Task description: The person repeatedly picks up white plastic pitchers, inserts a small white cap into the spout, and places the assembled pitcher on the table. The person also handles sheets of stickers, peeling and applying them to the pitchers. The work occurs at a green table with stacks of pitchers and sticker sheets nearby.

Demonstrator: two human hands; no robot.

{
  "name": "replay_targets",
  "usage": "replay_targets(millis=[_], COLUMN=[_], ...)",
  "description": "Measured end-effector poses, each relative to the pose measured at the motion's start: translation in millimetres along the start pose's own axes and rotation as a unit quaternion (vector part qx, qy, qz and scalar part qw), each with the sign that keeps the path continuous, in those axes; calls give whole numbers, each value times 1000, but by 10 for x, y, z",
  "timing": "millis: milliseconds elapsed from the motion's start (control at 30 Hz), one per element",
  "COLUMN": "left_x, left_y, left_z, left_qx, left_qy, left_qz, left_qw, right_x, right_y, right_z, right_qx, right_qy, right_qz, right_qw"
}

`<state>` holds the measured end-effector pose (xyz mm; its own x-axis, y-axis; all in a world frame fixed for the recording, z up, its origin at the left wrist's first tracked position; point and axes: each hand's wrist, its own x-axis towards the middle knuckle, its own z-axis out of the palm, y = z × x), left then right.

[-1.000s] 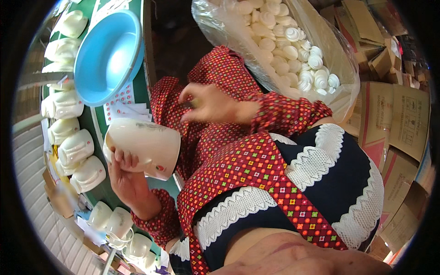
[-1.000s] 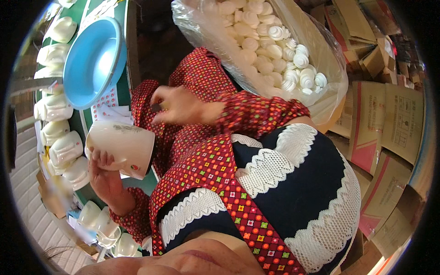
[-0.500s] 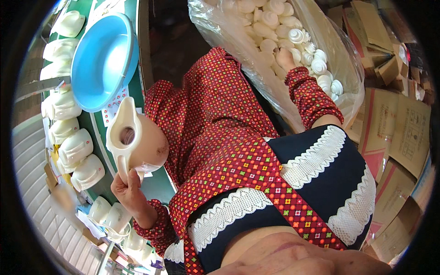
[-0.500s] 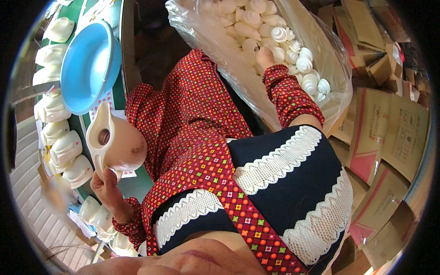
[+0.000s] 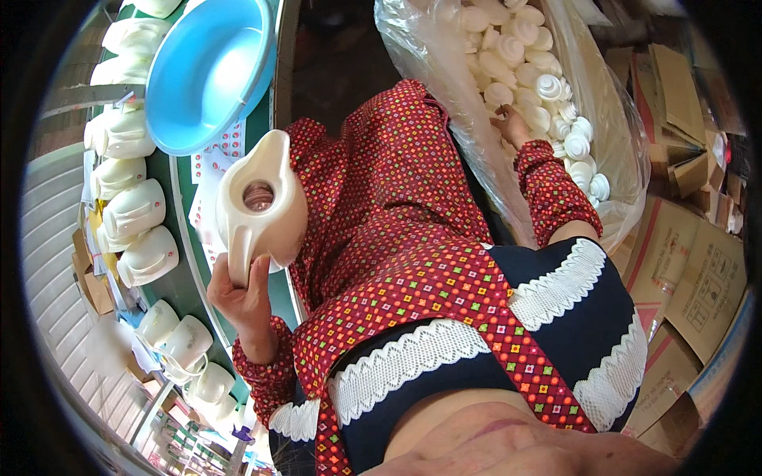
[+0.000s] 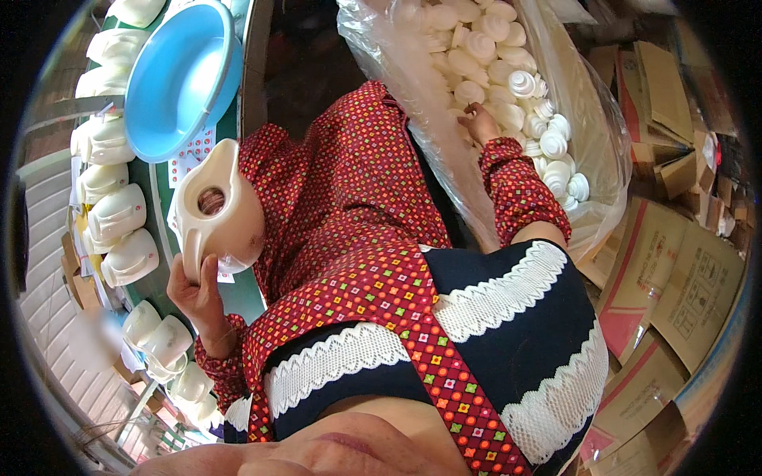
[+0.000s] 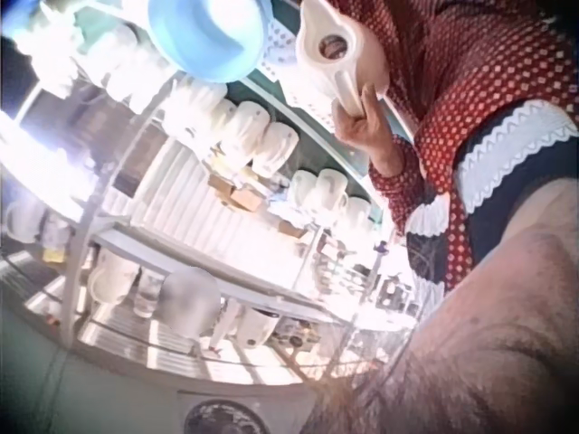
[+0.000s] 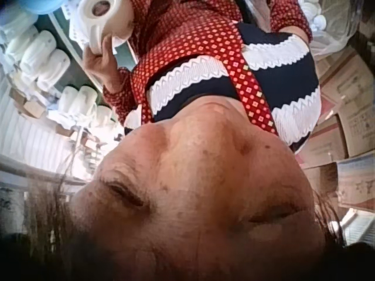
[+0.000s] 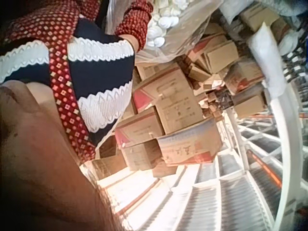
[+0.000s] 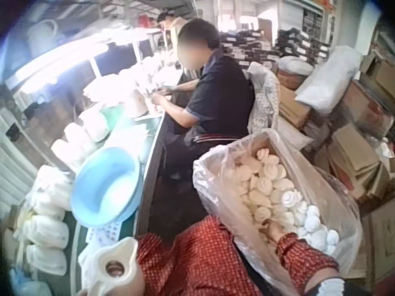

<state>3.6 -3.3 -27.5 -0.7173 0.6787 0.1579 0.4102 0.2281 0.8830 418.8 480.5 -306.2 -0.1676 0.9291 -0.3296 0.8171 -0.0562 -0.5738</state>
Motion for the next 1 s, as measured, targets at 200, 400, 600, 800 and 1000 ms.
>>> replay_targets(millis=[200,400,600,800,1000], left_x=[120,-1,-25,-29,41], left_y=[110,201,254,316,409], left_z=[35,55,287,461,600], left_qx=[-8,-53,-56,-1,19], left_qy=[-8,-20,-20,-22,-28], left_qz=[19,8,42,77,82], left_qw=[1000,998,997,997,996], right_x=[215,-610,-2147,-2335,-2374], right_y=[418,-1498,-3317,-3721,-3855], right_z=[-108,-684,-210,48,-265], right_qx=[-17,292,371,122,15], right_qy=[114,123,-243,-193,-228], right_qz=[-51,-226,-284,-486,-496], right_qw=[992,921,850,843,837])
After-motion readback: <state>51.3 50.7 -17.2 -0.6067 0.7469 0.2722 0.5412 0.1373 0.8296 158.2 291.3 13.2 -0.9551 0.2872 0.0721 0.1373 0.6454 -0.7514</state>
